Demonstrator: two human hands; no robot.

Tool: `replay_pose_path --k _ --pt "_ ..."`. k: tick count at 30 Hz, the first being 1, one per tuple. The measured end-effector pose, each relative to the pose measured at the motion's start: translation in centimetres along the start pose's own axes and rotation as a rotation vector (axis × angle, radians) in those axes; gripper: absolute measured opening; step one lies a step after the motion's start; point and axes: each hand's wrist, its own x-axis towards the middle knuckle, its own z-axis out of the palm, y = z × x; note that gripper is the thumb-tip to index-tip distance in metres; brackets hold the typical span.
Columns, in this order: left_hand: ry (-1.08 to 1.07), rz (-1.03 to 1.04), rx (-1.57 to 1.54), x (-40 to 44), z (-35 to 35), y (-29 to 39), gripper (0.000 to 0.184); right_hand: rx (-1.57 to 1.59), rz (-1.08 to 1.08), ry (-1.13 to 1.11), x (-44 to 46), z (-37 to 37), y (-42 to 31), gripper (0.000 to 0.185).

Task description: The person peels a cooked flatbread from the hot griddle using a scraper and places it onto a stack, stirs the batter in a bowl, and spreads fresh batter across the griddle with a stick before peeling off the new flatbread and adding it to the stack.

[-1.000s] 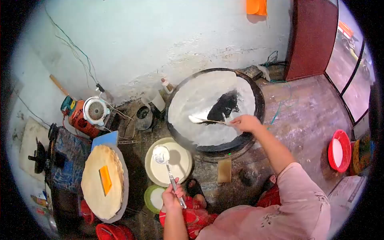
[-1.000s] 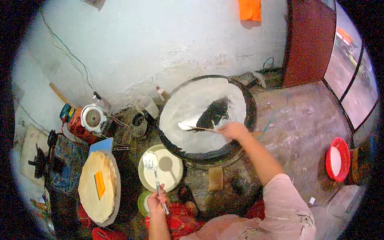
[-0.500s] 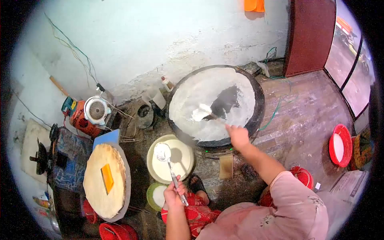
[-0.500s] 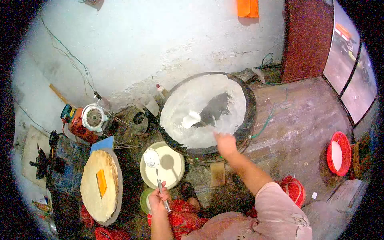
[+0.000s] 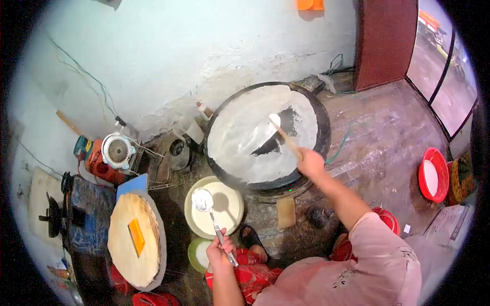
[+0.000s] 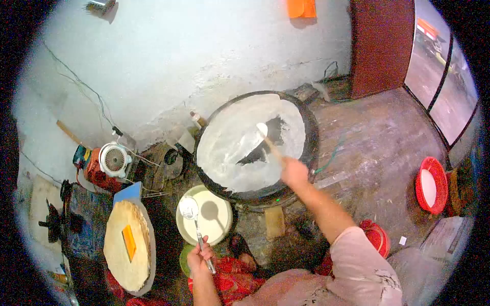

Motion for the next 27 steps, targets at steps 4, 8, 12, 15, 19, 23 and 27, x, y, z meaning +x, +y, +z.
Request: replay_pose_path --k 4,8,12,15,19,23,27 --pt "-0.004 -0.016 -0.013 0.1 0.3 -0.3 0.033 -0.137 -0.273 -0.043 -2.9 -0.8 -0.6 0.039" --pt "-0.007 -0.024 0.011 0.2 0.1 -0.3 0.033 -0.297 -0.118 0.093 0.7 -2.1 2.7 0.031" --pt "0.019 -0.010 0.012 0.4 0.5 -0.4 0.032 -0.074 0.091 0.087 -1.0 -1.9 1.2 0.036" --pt "-0.016 0.001 0.001 0.5 0.8 -1.0 0.036 -0.157 -0.228 0.015 -3.2 -1.3 0.6 0.034" --pt "0.041 -0.008 0.061 0.4 1.1 -1.0 0.036 -0.340 -0.089 0.107 1.4 -0.8 5.5 0.038" --pt "0.020 -0.011 0.043 0.4 1.1 -1.0 0.034 -0.300 0.045 0.059 0.0 -5.3 4.1 0.031" --pt "0.007 0.026 0.030 0.3 1.4 -1.3 0.032 0.119 0.216 -0.089 -1.5 -4.3 6.5 0.033"
